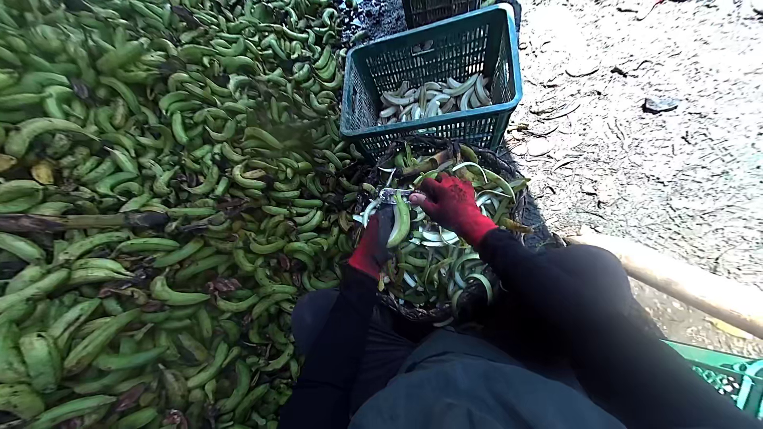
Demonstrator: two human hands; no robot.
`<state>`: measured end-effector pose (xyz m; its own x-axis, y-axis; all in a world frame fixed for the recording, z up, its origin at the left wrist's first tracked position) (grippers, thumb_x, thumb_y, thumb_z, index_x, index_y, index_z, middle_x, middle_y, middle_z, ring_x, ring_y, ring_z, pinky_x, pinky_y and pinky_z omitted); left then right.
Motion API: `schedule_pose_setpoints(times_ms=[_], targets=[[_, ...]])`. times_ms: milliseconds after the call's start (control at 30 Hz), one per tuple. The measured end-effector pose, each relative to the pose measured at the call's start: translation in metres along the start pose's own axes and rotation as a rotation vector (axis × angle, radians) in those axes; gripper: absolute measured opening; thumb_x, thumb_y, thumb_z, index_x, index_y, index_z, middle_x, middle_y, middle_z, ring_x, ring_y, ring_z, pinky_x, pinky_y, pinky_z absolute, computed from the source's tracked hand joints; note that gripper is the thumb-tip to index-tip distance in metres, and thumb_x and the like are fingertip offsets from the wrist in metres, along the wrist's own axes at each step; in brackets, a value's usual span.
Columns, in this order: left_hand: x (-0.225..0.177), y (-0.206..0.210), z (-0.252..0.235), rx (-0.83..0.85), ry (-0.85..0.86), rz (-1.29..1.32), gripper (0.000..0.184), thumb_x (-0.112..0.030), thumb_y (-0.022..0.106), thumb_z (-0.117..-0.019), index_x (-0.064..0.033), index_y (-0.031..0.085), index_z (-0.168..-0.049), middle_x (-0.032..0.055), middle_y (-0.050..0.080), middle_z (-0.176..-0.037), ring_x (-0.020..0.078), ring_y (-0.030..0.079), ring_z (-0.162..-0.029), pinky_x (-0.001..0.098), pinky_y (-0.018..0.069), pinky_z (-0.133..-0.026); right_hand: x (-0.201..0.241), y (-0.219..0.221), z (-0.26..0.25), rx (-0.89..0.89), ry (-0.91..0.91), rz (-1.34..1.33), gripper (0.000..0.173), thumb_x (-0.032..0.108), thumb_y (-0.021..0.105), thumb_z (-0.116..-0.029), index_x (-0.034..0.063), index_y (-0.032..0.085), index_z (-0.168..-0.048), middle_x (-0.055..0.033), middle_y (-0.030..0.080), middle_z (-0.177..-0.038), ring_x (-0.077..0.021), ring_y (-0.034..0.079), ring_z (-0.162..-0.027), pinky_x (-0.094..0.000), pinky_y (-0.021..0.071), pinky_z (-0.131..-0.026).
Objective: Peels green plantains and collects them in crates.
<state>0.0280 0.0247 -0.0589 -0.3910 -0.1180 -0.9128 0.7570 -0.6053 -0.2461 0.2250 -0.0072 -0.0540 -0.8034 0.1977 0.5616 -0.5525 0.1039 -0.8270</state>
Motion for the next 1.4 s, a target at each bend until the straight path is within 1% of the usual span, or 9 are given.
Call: schedule_pose_setpoints(times_ms=[67, 233, 400, 600, 700, 867, 967, 1133, 1400], targets=[[0.000, 0.011, 0.008, 0.046, -0.075, 0.049, 0.045, -0.045, 0.037, -0.1096, -0.0210, 0.054, -0.143, 0.0077, 0.065, -0.126, 0.0190, 0.065, -0.102, 0.0411, 0.0568, -0.083, -0.009, 0.000, -0.005, 0.043, 0.084, -0.038, 0.058, 0.067, 0.041, -0.1013, 0.0180, 0.068, -0.118, -0.0161, 0.067, -0.109, -0.0371, 0.065, -0.102, -0.0623, 0.0482, -0.086], [0.010, -0.006, -0.006, -0.382, -0.013, 0.372, 0.066, -0.069, 0.030, -0.1018, -0.0269, 0.045, -0.151, 0.0039, 0.058, -0.141, 0.0209, 0.058, -0.122, 0.0508, 0.0528, -0.094, 0.026, 0.017, 0.030, -0.159, -0.092, -0.073, 0.054, 0.064, 0.053, -0.0968, 0.0183, 0.067, -0.122, -0.0173, 0.064, -0.116, -0.0380, 0.062, -0.108, -0.0628, 0.0479, -0.090], [-0.008, 0.010, -0.002, -0.288, 0.106, 0.774, 0.062, -0.074, 0.029, -0.0991, -0.0297, 0.055, -0.133, -0.0045, 0.064, -0.123, 0.0108, 0.061, -0.111, 0.0372, 0.0539, -0.091, 0.033, 0.014, 0.031, -0.164, -0.124, -0.089, 0.051, 0.061, 0.052, -0.0991, 0.0174, 0.070, -0.119, -0.0177, 0.065, -0.109, -0.0391, 0.064, -0.100, -0.0622, 0.0485, -0.084], [-0.014, 0.006, 0.008, -0.383, 0.138, -0.081, 0.042, -0.040, 0.038, -0.1104, -0.0282, 0.048, -0.149, 0.0026, 0.058, -0.142, 0.0217, 0.060, -0.120, 0.0505, 0.0538, -0.093, 0.018, 0.006, 0.013, -0.045, -0.082, -0.077, 0.055, 0.066, 0.044, -0.0997, 0.0225, 0.069, -0.121, -0.0139, 0.065, -0.106, -0.0345, 0.064, -0.101, -0.0606, 0.0472, -0.090], [-0.018, 0.008, 0.007, -0.466, 0.081, -0.507, 0.054, -0.012, 0.048, -0.1060, -0.0126, 0.032, -0.158, 0.0152, 0.046, -0.154, 0.0354, 0.052, -0.134, 0.0576, 0.0474, -0.104, 0.023, 0.007, 0.015, -0.047, -0.058, -0.045, 0.055, 0.065, 0.044, -0.1004, 0.0220, 0.069, -0.122, -0.0153, 0.065, -0.109, -0.0357, 0.064, -0.103, -0.0599, 0.0471, -0.089], [-0.008, 0.030, 0.006, -0.285, 0.123, -0.236, 0.045, -0.037, 0.036, -0.1113, -0.0143, 0.051, -0.147, 0.0149, 0.065, -0.128, 0.0292, 0.065, -0.107, 0.0529, 0.0548, -0.088, -0.012, 0.013, -0.005, 0.160, 0.156, -0.356, 0.057, 0.062, 0.037, -0.1056, 0.0153, 0.067, -0.119, -0.0151, 0.071, -0.102, -0.0362, 0.068, -0.099, -0.0673, 0.0493, -0.085], [-0.003, 0.022, -0.002, -0.129, -0.003, 0.280, 0.057, -0.069, 0.033, -0.1020, -0.0269, 0.061, -0.128, 0.0013, 0.062, -0.082, 0.0114, 0.056, -0.060, 0.0290, 0.0504, -0.052, -0.011, 0.004, 0.000, 0.040, 0.126, -0.342, 0.052, 0.059, 0.042, -0.1050, 0.0142, 0.065, -0.119, -0.0138, 0.067, -0.105, -0.0343, 0.065, -0.099, -0.0641, 0.0481, -0.084], [-0.010, -0.004, -0.018, 0.110, 0.034, 1.030, 0.028, -0.040, 0.045, -0.1055, -0.0187, 0.061, -0.112, -0.0034, 0.064, -0.087, 0.0052, 0.062, -0.069, 0.0202, 0.0557, -0.063, 0.031, 0.006, 0.034, -0.246, -0.470, -0.025, 0.057, 0.068, 0.051, -0.0946, 0.0182, 0.072, -0.111, -0.0141, 0.066, -0.108, -0.0350, 0.063, -0.104, -0.0590, 0.0477, -0.093], [-0.024, -0.003, -0.009, -0.108, 0.064, 0.680, 0.042, -0.053, 0.042, -0.1040, -0.0258, 0.061, -0.129, -0.0002, 0.068, -0.113, 0.0139, 0.067, -0.095, 0.0357, 0.0582, -0.078, 0.026, 0.005, 0.025, -0.144, -0.276, -0.203, 0.052, 0.060, 0.046, -0.1009, 0.0156, 0.071, -0.113, -0.0148, 0.064, -0.099, -0.0347, 0.064, -0.092, -0.0589, 0.0496, -0.078]])
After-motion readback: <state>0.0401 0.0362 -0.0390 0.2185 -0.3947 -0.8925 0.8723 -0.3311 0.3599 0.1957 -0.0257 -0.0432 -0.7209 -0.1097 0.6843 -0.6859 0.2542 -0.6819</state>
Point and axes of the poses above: each hand's wrist, its own z-axis away from the middle knuckle, its own y-axis out of the palm, x = y × z, the point moved 5 cm from there along -z, towards the middle knuckle
